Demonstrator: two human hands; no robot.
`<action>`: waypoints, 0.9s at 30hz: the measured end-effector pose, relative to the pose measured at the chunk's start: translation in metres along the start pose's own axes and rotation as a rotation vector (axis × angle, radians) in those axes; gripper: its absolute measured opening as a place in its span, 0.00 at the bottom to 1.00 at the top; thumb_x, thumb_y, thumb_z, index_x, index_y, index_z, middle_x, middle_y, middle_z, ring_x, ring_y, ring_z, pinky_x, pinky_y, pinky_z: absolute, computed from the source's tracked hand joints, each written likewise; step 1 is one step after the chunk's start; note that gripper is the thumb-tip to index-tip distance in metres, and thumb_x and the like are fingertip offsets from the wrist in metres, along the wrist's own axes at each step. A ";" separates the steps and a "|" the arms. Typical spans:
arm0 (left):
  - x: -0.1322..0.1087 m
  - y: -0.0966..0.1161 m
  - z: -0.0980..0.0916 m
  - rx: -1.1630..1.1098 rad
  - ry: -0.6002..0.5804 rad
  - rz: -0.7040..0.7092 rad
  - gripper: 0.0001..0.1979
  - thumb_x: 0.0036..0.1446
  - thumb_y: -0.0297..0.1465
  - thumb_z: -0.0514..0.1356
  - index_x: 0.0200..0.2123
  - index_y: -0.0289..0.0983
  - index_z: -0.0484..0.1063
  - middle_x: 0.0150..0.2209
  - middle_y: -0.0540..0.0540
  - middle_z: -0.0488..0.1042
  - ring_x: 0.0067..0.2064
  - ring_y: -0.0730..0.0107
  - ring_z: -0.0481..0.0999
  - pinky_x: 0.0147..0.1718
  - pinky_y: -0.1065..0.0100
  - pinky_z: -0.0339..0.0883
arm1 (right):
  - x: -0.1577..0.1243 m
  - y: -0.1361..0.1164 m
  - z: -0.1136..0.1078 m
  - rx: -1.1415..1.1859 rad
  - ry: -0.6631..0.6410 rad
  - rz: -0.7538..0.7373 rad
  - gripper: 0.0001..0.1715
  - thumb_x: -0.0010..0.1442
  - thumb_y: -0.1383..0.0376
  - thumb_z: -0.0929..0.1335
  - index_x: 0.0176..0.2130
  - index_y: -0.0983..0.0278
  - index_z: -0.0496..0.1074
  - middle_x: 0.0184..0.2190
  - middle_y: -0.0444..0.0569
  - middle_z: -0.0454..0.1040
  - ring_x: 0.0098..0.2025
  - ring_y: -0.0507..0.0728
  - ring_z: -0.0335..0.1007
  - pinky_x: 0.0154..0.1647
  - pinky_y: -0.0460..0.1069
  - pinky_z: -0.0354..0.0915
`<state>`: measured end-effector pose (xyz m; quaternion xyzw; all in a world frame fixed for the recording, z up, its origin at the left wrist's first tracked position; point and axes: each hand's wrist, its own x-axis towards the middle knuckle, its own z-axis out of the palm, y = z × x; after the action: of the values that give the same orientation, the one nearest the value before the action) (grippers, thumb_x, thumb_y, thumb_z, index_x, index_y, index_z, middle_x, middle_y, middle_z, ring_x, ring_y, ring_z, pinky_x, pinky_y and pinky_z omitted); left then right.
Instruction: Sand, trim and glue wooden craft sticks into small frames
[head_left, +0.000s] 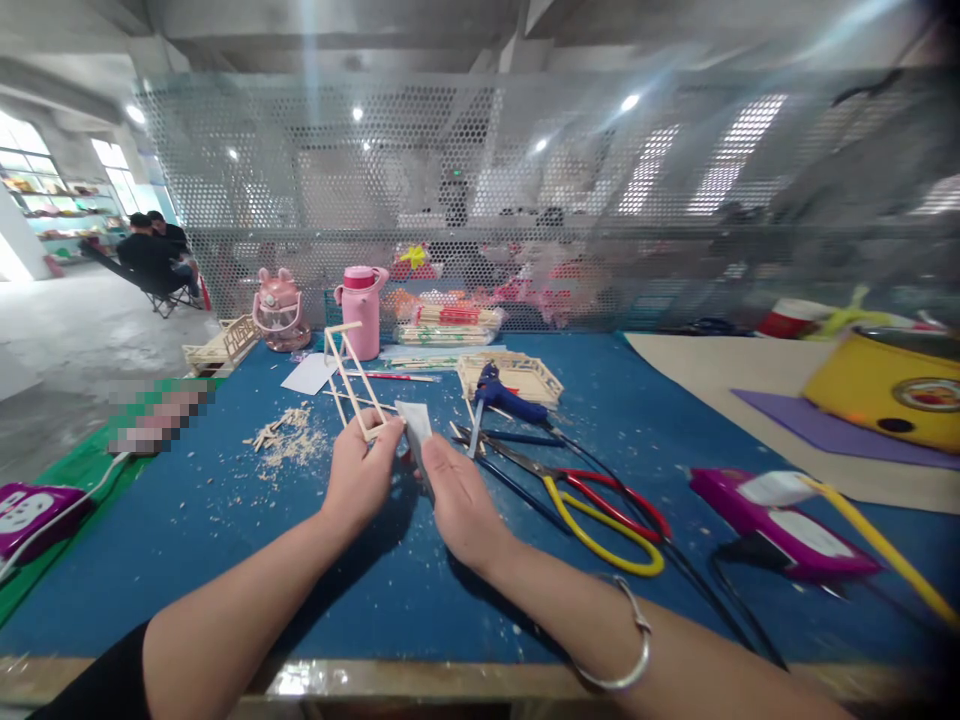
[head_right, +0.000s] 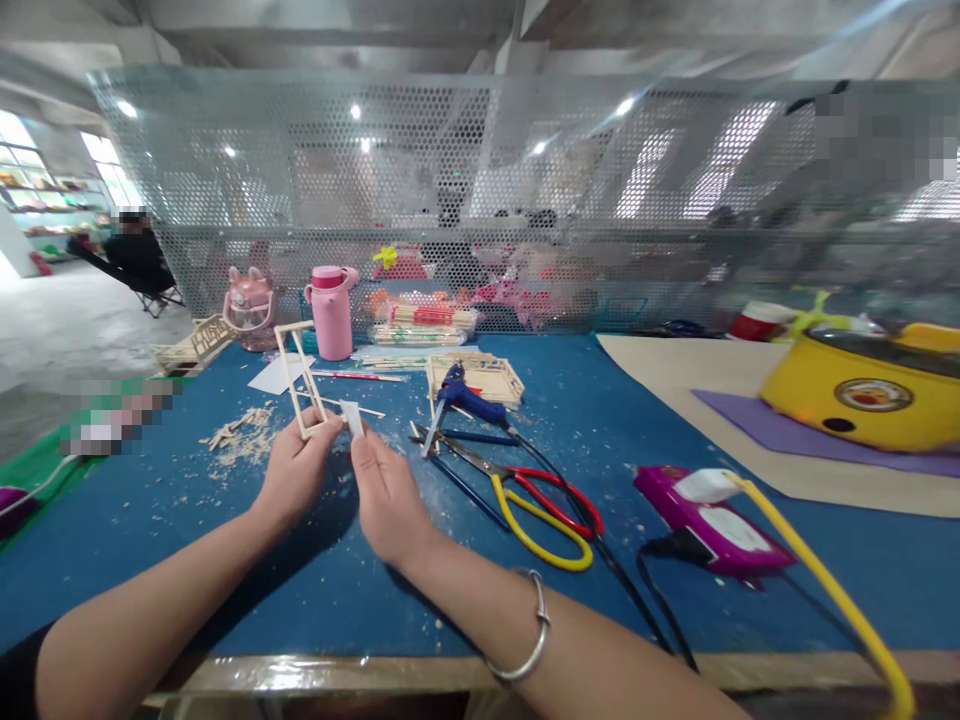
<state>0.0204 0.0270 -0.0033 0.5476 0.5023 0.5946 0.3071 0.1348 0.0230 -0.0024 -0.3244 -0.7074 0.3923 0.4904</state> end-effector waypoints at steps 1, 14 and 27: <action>0.000 0.000 0.000 0.025 -0.009 0.036 0.09 0.53 0.34 0.54 0.23 0.37 0.65 0.21 0.52 0.66 0.24 0.73 0.65 0.26 0.72 0.58 | 0.001 0.001 0.000 0.005 0.005 -0.003 0.26 0.63 0.51 0.54 0.48 0.61 0.70 0.38 0.49 0.74 0.41 0.58 0.68 0.48 0.53 0.61; 0.000 0.001 -0.002 0.300 0.007 0.233 0.10 0.53 0.33 0.53 0.22 0.38 0.63 0.22 0.50 0.65 0.27 0.70 0.65 0.30 0.69 0.57 | 0.002 0.001 -0.001 0.061 0.024 0.035 0.24 0.63 0.52 0.55 0.40 0.62 0.71 0.36 0.49 0.73 0.36 0.56 0.67 0.41 0.51 0.63; 0.003 0.001 -0.002 0.331 0.032 0.194 0.09 0.52 0.33 0.53 0.21 0.38 0.63 0.21 0.51 0.66 0.27 0.69 0.66 0.29 0.69 0.57 | 0.003 -0.001 0.001 0.021 0.038 0.035 0.24 0.62 0.52 0.55 0.37 0.62 0.71 0.28 0.47 0.71 0.31 0.55 0.65 0.37 0.50 0.63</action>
<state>0.0183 0.0291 -0.0009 0.6269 0.5431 0.5392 0.1460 0.1331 0.0248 0.0000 -0.3391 -0.6879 0.4018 0.5003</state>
